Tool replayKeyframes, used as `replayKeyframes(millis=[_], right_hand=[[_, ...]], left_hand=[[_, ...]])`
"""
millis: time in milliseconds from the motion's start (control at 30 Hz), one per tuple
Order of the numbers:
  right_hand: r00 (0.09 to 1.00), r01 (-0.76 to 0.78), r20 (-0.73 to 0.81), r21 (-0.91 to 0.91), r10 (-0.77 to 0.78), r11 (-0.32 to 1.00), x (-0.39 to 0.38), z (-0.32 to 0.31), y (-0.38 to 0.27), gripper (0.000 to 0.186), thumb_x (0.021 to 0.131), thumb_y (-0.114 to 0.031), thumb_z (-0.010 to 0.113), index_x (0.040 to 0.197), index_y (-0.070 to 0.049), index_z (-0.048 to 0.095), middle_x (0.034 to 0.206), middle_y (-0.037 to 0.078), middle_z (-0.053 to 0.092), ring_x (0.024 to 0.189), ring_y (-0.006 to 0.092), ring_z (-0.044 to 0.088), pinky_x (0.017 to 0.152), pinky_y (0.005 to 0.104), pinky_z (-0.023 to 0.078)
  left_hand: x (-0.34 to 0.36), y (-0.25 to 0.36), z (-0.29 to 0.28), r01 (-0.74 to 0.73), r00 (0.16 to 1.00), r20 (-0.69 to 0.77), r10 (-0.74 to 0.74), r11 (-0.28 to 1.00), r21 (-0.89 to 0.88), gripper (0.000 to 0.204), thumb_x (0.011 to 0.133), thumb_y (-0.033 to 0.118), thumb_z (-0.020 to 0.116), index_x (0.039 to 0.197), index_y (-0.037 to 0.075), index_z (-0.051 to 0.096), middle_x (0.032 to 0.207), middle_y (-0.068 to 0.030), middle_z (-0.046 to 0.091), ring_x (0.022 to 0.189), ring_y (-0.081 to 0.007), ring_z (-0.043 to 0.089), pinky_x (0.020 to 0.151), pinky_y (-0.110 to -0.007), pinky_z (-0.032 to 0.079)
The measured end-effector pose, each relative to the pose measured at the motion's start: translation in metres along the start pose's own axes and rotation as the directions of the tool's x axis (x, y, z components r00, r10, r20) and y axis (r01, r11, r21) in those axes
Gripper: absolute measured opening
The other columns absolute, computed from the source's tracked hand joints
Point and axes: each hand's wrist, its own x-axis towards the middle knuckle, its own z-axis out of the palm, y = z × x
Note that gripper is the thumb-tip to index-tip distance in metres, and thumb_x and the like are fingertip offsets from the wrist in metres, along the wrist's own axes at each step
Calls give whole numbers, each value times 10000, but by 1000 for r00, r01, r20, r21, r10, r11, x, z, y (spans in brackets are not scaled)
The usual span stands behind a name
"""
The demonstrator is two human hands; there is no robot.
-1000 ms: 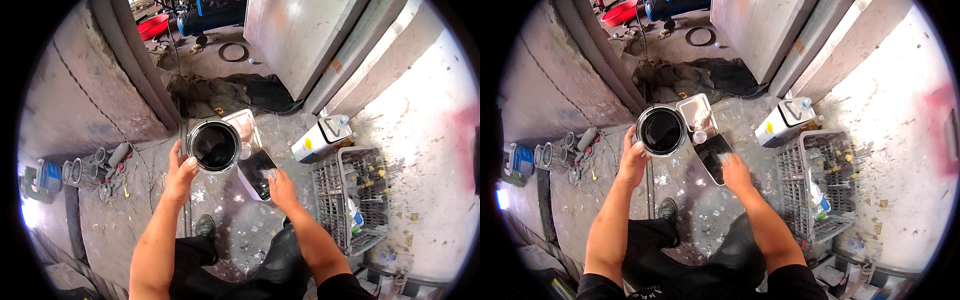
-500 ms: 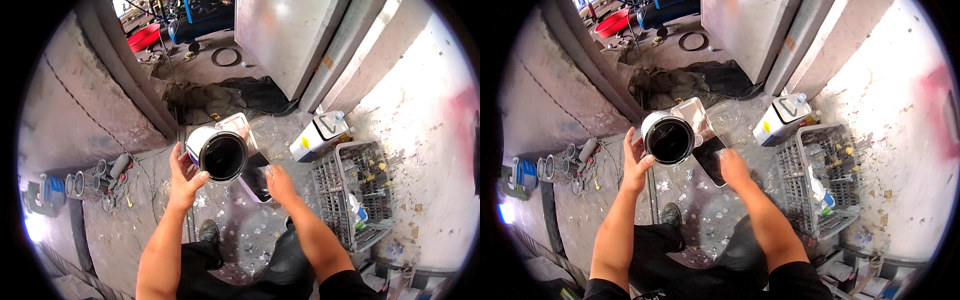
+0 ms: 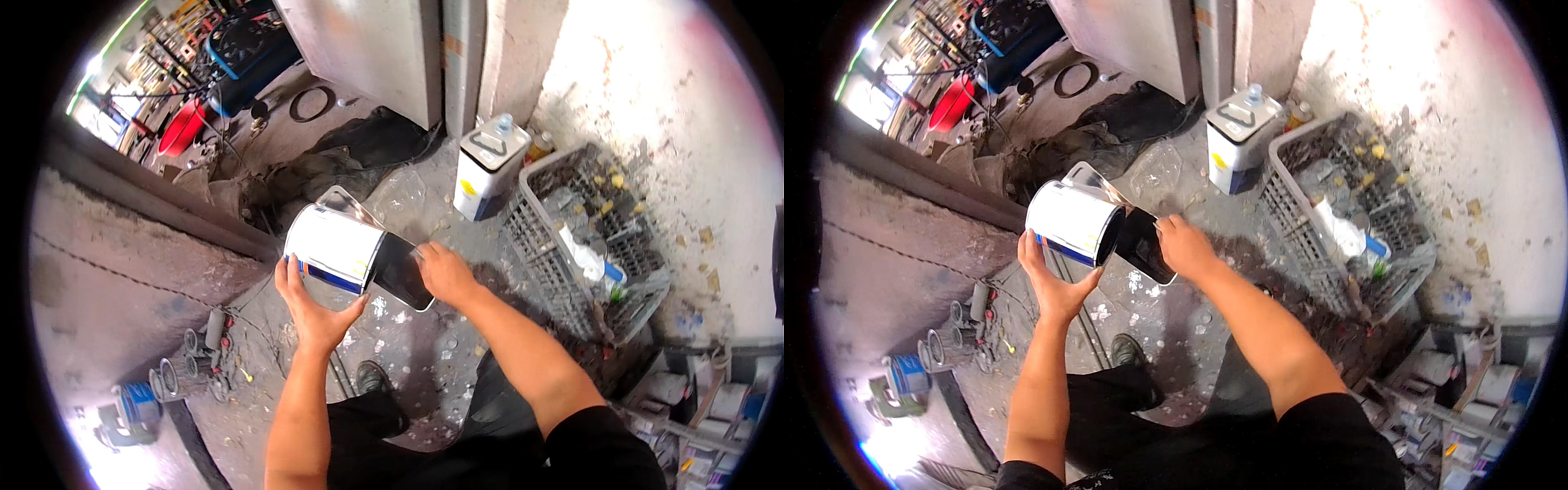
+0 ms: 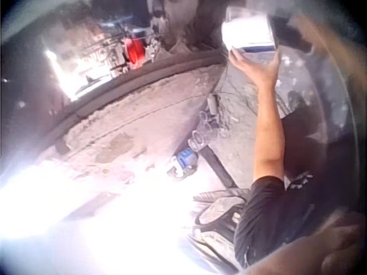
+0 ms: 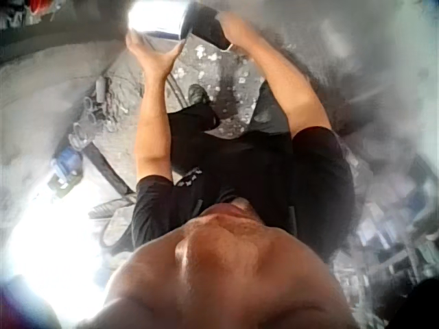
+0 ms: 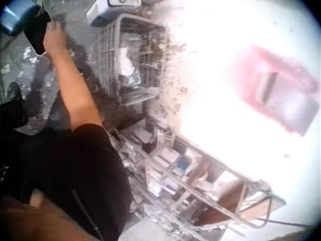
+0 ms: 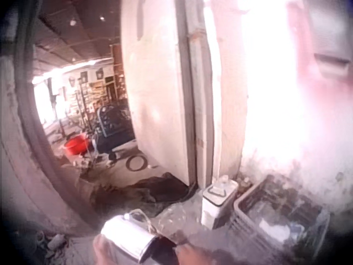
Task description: The person pours paint from a metal can into a smaller container, then adds liquid from a plastic jug and stirs the mixture with a metal stick.
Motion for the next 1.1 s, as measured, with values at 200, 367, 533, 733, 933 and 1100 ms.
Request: replayKeyframes(millis=[200,367,533,733,933,1100], right_hand=[[999,-37,31,55,36,998,-19,-4,-13,170,897,-136,541,982,3,588,892,198,598,756,402,629,672,491,517],[999,-39,7,116,39,992,-5,-3,-2,161,867,-106,543,970,9,589,888,205,604,784,405,634,715,491,518],[991,-69,120,38,64,997,-4,-18,-5,188,851,-103,539,987,16,591,903,201,614,829,396,641,745,479,522],[989,-47,143,153,25,987,-7,-1,-8,211,870,-123,499,1011,6,587,936,209,614,870,385,645,774,469,524],[972,-114,218,89,93,989,-5,-16,-10,215,851,-70,526,1040,16,578,1011,207,617,930,384,638,793,469,521],[964,-209,201,169,174,963,-11,7,-2,221,905,-142,498,1022,24,583,998,211,629,892,397,644,803,477,514]], left_hand=[[-7,4,4,-153,988,36,151,986,69,1235,492,234,928,1470,121,181,1451,-245,198,1342,-422,275,1078,-501,330],[-6,11,10,-262,964,66,257,961,90,1235,491,153,935,1471,113,185,1466,-251,147,1339,-433,266,1038,-496,399],[-11,7,4,-324,946,39,321,938,123,1235,501,186,939,1476,91,186,1465,-269,151,1354,-442,230,1050,-528,362],[-11,8,3,-390,920,12,391,914,112,1237,506,218,941,1477,85,185,1463,-280,156,1352,-454,222,1071,-559,303],[-9,5,-9,-402,912,-12,410,901,164,1251,503,230,944,1479,86,176,1468,-263,157,1359,-445,217,1068,-569,298],[-2,18,-5,-434,896,-16,444,883,177,1239,517,213,948,1480,117,175,1458,-278,143,1326,-440,271,977,-507,436]])
